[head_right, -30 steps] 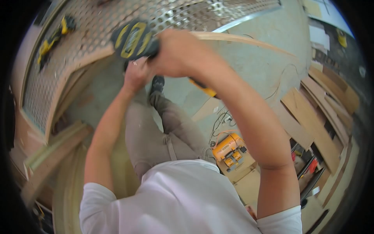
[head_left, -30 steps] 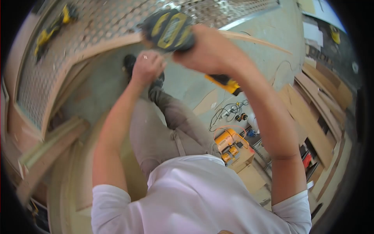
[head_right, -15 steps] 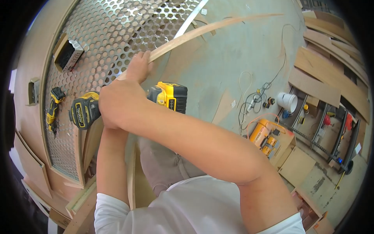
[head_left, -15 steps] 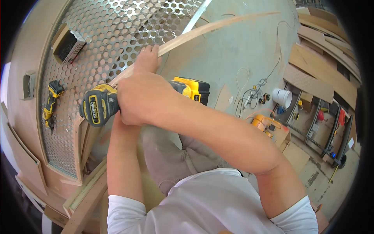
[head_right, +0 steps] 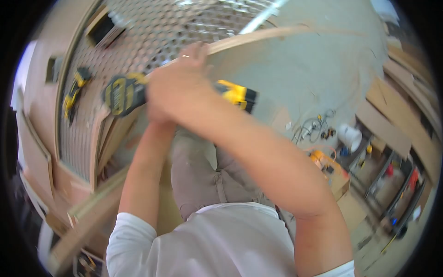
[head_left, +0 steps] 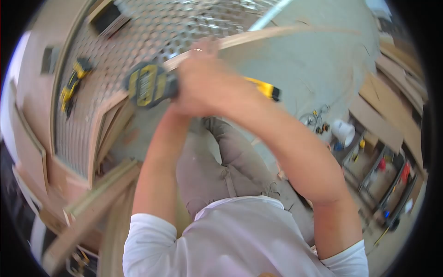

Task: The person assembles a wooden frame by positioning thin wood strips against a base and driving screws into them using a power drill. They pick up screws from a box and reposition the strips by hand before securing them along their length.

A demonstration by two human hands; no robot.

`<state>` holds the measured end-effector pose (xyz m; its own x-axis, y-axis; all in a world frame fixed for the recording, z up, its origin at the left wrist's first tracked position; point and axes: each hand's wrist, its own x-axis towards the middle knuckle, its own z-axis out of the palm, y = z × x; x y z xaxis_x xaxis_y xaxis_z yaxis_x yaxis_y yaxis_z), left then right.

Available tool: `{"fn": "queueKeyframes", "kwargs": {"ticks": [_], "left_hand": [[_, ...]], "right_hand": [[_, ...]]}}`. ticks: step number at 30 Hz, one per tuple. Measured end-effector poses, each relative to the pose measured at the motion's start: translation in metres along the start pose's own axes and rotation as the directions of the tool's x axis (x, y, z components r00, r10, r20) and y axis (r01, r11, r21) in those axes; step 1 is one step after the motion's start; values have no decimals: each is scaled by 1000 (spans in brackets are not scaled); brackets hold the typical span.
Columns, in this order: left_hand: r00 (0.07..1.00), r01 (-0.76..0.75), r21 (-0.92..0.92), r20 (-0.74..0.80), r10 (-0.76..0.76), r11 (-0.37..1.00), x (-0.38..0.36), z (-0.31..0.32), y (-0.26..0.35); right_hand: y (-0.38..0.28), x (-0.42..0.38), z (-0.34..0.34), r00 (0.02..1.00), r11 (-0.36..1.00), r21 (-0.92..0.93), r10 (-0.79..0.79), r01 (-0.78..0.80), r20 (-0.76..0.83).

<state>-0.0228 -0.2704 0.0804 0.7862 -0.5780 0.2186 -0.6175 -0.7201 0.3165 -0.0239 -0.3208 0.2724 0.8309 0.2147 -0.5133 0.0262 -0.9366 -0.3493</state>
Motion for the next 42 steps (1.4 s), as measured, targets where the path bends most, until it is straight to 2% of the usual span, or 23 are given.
{"fn": "queueKeyframes", "kwargs": {"ticks": [1,2,4,6,7,8,10,13,16,19,22,23,25,27,28,32,34,36,37,38,39,41,42], "left_hand": [[999,26,-26,-33,-27,999,-21,-4,-7],[997,46,-57,-66,-50,997,-47,2,-12],[986,65,-127,-147,-83,990,-98,20,-22],[971,164,-242,-131,-200,956,-130,-5,-38],[942,183,-123,-261,-209,975,-139,-16,-56],[906,269,-97,-311,-286,958,-145,-21,-77],[901,379,98,-264,-343,920,-139,-43,-111],[981,192,93,-5,-192,977,-143,-30,-168],[988,131,93,69,-138,987,-141,-31,-177],[979,135,101,142,-149,986,-138,-23,-184],[961,199,-55,206,-183,978,-128,-33,-190],[937,298,-107,222,-270,948,-123,-37,-190],[863,484,-207,276,-424,850,-108,-44,-183],[684,715,-122,328,-652,689,-89,-42,-173],[573,806,-73,344,-744,587,-81,-43,-173],[559,826,-95,261,-787,555,-79,-20,-173],[567,823,-128,236,-789,553,-82,-16,-177],[505,847,-349,292,-812,401,-83,-19,-190],[476,839,-446,328,-816,311,-85,-21,-196],[350,678,-732,398,-848,-64,-89,-29,-211],[250,342,-844,505,-826,-412,-91,-44,-235],[160,159,-903,423,-892,-399,-113,-88,-267],[147,157,-920,383,-912,-361,-134,-95,-288]], "right_hand": [[1,4,3,1000,1000,10,16,-16,-8],[0,7,-14,977,990,124,42,-69,210],[-2,7,-17,973,969,209,83,-130,217],[-1,6,-21,987,969,226,64,-96,147],[0,4,-20,989,967,239,54,-86,134],[1,3,-20,991,965,250,49,-78,121],[-4,4,-21,988,962,251,74,-106,135],[-14,3,-27,972,957,231,132,-176,195],[-15,1,-24,968,952,248,124,-177,216],[-4,-2,-15,988,965,250,45,-81,146],[-1,-7,-10,990,952,291,56,-93,131],[-1,-8,-9,987,951,291,69,-108,143],[1,-9,-5,991,954,297,7,-48,135],[2,-10,-5,981,961,275,-30,-25,194],[0,-10,-6,974,963,259,11,-70,225],[-10,-8,-10,945,958,194,147,-209,291],[-7,-6,-9,952,961,213,112,-178,286],[-11,-1,-12,949,946,252,130,-206,287],[-16,1,-14,941,928,276,168,-252,293],[-18,1,-16,931,907,299,207,-298,301],[-19,4,-18,933,912,292,198,-288,302],[-20,5,-20,935,922,276,186,-273,303],[-19,5,-20,929,917,276,198,-288,312]]}}
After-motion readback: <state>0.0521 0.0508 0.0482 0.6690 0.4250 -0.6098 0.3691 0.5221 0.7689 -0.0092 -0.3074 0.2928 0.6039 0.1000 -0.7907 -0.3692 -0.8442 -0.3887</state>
